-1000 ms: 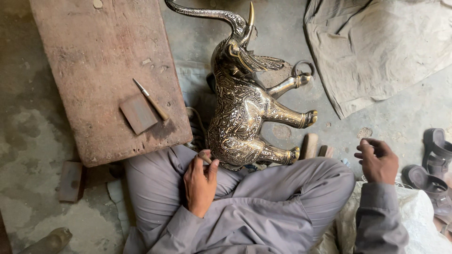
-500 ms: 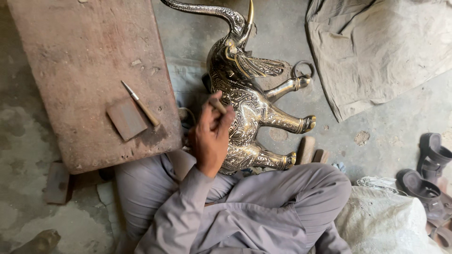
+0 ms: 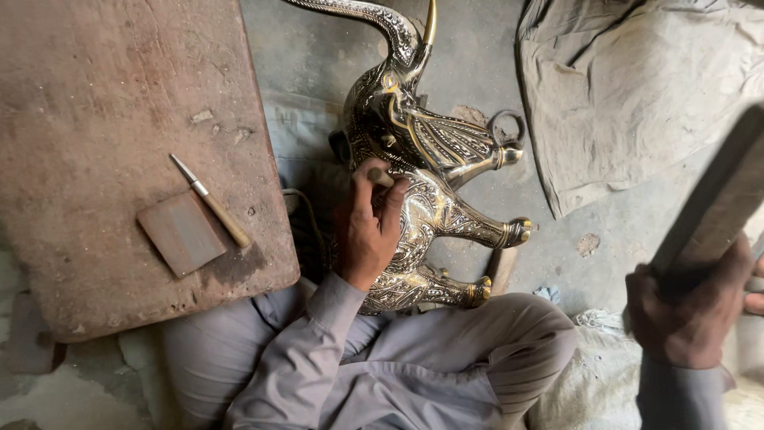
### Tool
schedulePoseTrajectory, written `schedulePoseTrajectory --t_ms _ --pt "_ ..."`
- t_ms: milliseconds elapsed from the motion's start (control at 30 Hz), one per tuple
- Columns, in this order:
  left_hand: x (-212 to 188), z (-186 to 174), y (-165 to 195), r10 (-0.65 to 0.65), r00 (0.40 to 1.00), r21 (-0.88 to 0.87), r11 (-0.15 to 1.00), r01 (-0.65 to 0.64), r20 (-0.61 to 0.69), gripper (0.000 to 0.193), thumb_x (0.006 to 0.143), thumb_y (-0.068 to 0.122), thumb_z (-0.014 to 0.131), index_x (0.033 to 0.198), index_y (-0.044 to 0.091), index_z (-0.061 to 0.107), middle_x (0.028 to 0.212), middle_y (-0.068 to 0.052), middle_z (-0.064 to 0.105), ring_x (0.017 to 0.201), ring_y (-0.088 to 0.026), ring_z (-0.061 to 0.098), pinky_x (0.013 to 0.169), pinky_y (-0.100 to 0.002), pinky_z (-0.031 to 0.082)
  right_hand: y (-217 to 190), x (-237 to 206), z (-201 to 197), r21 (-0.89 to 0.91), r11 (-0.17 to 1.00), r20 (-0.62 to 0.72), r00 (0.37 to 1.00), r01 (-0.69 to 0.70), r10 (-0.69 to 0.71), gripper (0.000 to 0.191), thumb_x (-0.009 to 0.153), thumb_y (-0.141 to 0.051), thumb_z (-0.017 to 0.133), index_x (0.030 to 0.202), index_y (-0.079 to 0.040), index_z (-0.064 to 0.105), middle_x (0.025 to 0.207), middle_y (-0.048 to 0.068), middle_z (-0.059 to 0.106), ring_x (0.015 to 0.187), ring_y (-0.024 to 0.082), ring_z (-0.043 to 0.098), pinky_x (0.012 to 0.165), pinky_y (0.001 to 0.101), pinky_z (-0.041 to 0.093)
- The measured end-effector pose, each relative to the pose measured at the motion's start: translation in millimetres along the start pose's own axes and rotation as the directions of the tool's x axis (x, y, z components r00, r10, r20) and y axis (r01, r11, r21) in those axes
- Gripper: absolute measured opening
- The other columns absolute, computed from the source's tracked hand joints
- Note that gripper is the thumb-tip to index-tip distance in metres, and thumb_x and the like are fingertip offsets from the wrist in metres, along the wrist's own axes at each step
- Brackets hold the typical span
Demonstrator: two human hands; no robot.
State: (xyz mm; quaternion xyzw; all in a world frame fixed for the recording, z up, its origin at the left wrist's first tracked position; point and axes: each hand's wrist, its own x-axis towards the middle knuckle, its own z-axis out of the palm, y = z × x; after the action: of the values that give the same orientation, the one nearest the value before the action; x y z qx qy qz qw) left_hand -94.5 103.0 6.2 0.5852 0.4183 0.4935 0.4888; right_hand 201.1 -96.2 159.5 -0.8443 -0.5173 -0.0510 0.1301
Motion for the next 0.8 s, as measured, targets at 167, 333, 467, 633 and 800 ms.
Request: schedulePoseTrajectory --t_ms 167,333,467,633,800 --pt "4 -2 -6 -0.033 0.998 -0.053 0.998 0.036 0.047 0.029 0.108 0.027 0.063 0.118 0.003 0.052 0.091 -0.005 0.056 0.078 -0.014 0.058 0.069 -0.03 0.05 -143 74 -37 -0.285 0.836 0.097 0.882 0.469 -0.461 0.055 0.089 0.005 0.072 0.14 0.001 0.052 0.121 0.018 0.062 0.11 0.034 0.059 0.094 0.04 0.051" --pt "4 -1 -6 -0.06 0.997 -0.086 0.994 0.064 0.044 0.032 0.107 0.028 0.064 0.117 0.001 0.052 0.088 -0.006 0.06 0.074 -0.016 0.061 0.065 -0.031 0.05 -212 104 -29 -0.261 0.788 0.204 0.83 0.558 -0.52 0.057 0.081 0.001 0.074 0.136 0.002 0.058 0.108 0.023 0.063 0.1 0.038 0.06 0.087 0.0488 0.049" --pt "4 -2 -7 0.014 0.999 -0.032 0.999 -0.013 0.029 0.027 0.108 0.025 0.064 0.116 0.002 0.053 0.096 -0.011 0.063 0.078 -0.02 0.067 0.067 -0.032 0.054 -230 107 -35 -0.455 0.558 0.223 0.696 0.694 -0.683 0.049 0.096 -0.012 0.071 0.143 -0.006 0.059 0.107 0.014 0.066 0.088 0.027 0.06 0.082 0.0455 0.047" --pt "5 -2 -7 0.033 0.999 -0.068 0.997 -0.03 0.034 0.024 0.108 0.02 0.062 0.12 0.001 0.055 0.106 -0.017 0.064 0.087 -0.029 0.071 0.07 -0.037 0.056 -227 97 -31 -0.581 0.414 0.28 0.65 0.701 -0.707 0.034 0.097 -0.02 0.072 0.13 -0.014 0.065 0.093 0.003 0.068 0.079 0.02 0.062 0.079 0.0406 0.043" --pt "7 -2 -5 0.018 1.0 -0.022 1.0 -0.018 0.003 0.029 0.107 0.021 0.063 0.123 -0.001 0.053 0.106 -0.018 0.064 0.089 -0.033 0.069 0.075 -0.041 0.056 -214 91 -27 -0.487 0.638 0.308 0.801 0.596 -0.514 0.05 0.1 -0.014 0.067 0.149 -0.017 0.062 0.104 0.007 0.066 0.089 0.021 0.059 0.086 0.0379 0.042"
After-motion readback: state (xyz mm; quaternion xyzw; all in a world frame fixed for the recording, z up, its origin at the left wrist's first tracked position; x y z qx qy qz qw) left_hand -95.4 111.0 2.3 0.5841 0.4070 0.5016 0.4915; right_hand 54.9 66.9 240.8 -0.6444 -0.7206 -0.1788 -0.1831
